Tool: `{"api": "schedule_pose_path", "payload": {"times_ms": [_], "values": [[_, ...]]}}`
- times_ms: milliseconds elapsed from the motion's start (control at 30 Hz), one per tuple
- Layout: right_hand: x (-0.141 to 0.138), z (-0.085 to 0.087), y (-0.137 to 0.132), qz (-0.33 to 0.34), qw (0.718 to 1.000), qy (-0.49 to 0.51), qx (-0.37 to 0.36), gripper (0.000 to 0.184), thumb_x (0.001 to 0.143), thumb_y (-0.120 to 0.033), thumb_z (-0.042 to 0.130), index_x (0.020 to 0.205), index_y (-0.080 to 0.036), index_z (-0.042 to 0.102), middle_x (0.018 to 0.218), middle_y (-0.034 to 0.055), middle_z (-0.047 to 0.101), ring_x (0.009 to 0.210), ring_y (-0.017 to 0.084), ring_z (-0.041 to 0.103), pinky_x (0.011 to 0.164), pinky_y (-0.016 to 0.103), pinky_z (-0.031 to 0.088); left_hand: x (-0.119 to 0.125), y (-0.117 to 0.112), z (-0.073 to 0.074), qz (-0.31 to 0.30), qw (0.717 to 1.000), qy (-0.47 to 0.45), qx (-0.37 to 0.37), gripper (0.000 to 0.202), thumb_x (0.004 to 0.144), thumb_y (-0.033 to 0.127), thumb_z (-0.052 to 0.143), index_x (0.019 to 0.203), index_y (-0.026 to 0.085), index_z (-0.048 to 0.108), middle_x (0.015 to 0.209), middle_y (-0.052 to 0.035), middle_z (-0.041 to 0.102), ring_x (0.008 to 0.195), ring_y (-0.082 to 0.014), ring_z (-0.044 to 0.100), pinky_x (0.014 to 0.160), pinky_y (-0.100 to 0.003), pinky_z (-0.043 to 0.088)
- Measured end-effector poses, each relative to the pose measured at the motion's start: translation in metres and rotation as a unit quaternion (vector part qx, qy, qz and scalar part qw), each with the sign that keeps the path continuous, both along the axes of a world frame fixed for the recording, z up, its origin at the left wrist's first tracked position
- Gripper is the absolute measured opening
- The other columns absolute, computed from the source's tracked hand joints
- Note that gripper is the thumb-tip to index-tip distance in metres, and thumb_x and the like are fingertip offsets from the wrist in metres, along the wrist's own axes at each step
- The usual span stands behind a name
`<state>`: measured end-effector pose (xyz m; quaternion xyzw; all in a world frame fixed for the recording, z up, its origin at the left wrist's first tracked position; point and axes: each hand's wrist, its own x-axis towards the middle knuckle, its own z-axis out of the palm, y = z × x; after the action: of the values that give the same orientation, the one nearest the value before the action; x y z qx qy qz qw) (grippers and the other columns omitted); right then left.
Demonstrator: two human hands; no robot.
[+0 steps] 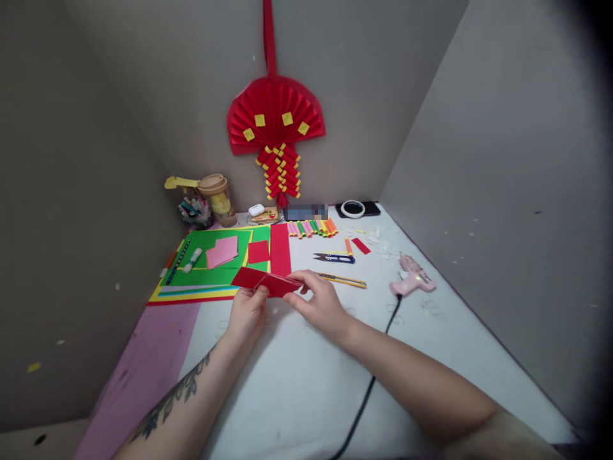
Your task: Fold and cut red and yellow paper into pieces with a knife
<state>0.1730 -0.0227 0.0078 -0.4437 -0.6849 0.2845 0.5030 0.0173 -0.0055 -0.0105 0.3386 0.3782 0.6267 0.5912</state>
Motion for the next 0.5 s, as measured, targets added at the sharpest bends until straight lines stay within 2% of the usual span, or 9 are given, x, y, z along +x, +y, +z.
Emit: {"api": "schedule_pose_path", "payload": {"times_ms": [67, 133, 233, 267, 333, 367, 433, 500], "values": [[-0.002, -0.002, -0.001, -0.005, 1.0, -0.011, 0.002, 0.005, 0.079, -0.023, 0.058, 0.081, -0.021, 0.063, 0.075, 0.0018, 0.063, 0.07, 0.015, 0.057, 0.064, 0.026, 0.044, 0.001, -0.002, -0.003, -0.015, 1.0, 0.005, 0.0, 0.03, 0.054, 0.036, 0.081, 0.071, 0.016, 0.067, 0.066, -0.002, 0.067, 0.064, -0.0152, 0.059, 0.069, -0.027, 0.047], [0.0, -0.002, 0.0, -0.001, 1.0, -0.016, 0.022, 0.009, 0.08, -0.021, 0.057, 0.073, -0.021, 0.063, 0.068, 0.0008, 0.062, 0.066, 0.014, 0.057, 0.063, 0.026, 0.043, 0.001, -0.002, -0.007, -0.02, 1.0, 0.01, -0.003, 0.029, 0.054, 0.034, 0.08, 0.073, 0.016, 0.067, 0.067, -0.0017, 0.067, 0.065, -0.0152, 0.059, 0.07, -0.027, 0.047], [0.009, 0.0, 0.005, 0.005, 0.996, -0.054, 0.065, 0.011, 0.08, -0.016, 0.055, 0.073, -0.021, 0.063, 0.068, 0.0009, 0.063, 0.066, 0.015, 0.057, 0.064, 0.026, 0.041, -0.003, -0.001, -0.01, -0.014, 0.999, 0.042, -0.014, 0.028, 0.057, 0.03, 0.078, 0.077, 0.015, 0.066, 0.072, -0.0035, 0.068, 0.071, -0.0174, 0.06, 0.074, -0.029, 0.046], [0.013, 0.001, 0.008, 0.0, 0.994, -0.077, 0.08, 0.012, 0.08, -0.014, 0.054, 0.074, -0.02, 0.063, 0.068, 0.0012, 0.063, 0.066, 0.015, 0.057, 0.064, 0.026, 0.041, -0.005, 0.0, -0.009, 0.001, 0.998, 0.064, -0.007, 0.03, 0.058, 0.029, 0.077, 0.082, 0.016, 0.066, 0.078, -0.0047, 0.068, 0.076, -0.0186, 0.061, 0.076, -0.03, 0.046], [0.021, 0.004, 0.013, -0.018, 0.985, -0.137, 0.105, 0.014, 0.079, -0.012, 0.052, 0.074, -0.02, 0.063, 0.069, 0.0023, 0.064, 0.068, 0.015, 0.056, 0.066, 0.026, 0.04, -0.012, 0.0, -0.004, 0.07, 0.986, 0.141, 0.046, 0.044, 0.059, 0.027, 0.077, 0.099, 0.019, 0.062, 0.1, -0.0075, 0.066, 0.096, -0.0214, 0.06, 0.086, -0.032, 0.043], [0.024, 0.005, 0.015, -0.028, 0.978, -0.172, 0.115, 0.015, 0.079, -0.011, 0.051, 0.074, -0.019, 0.063, 0.07, 0.003, 0.064, 0.068, 0.016, 0.056, 0.066, 0.027, 0.039, -0.016, 0.0, 0.0, 0.111, 0.97, 0.198, 0.092, 0.054, 0.058, 0.026, 0.078, 0.108, 0.022, 0.059, 0.112, -0.0084, 0.062, 0.107, -0.0227, 0.055, 0.093, -0.033, 0.039], [0.027, 0.006, 0.017, -0.044, 0.957, -0.249, 0.14, 0.015, 0.078, -0.01, 0.051, 0.072, -0.019, 0.062, 0.069, 0.004, 0.064, 0.068, 0.016, 0.055, 0.065, 0.027, 0.038, -0.023, -0.002, 0.008, 0.169, 0.907, 0.333, 0.194, 0.067, 0.053, 0.026, 0.081, 0.116, 0.025, 0.056, 0.126, -0.0081, 0.054, 0.125, -0.026, 0.04, 0.105, -0.039, 0.026], [0.024, 0.007, 0.014, -0.048, 0.932, -0.318, 0.167, 0.016, 0.077, -0.009, 0.05, 0.069, -0.018, 0.06, 0.065, 0.0045, 0.062, 0.065, 0.016, 0.053, 0.061, 0.027, 0.036, -0.027, -0.007, 0.014, 0.157, 0.836, 0.456, 0.263, 0.057, 0.052, 0.026, 0.083, 0.105, 0.027, 0.065, 0.121, -0.0065, 0.059, 0.131, -0.0295, 0.031, 0.11, -0.045, 0.012]]}}
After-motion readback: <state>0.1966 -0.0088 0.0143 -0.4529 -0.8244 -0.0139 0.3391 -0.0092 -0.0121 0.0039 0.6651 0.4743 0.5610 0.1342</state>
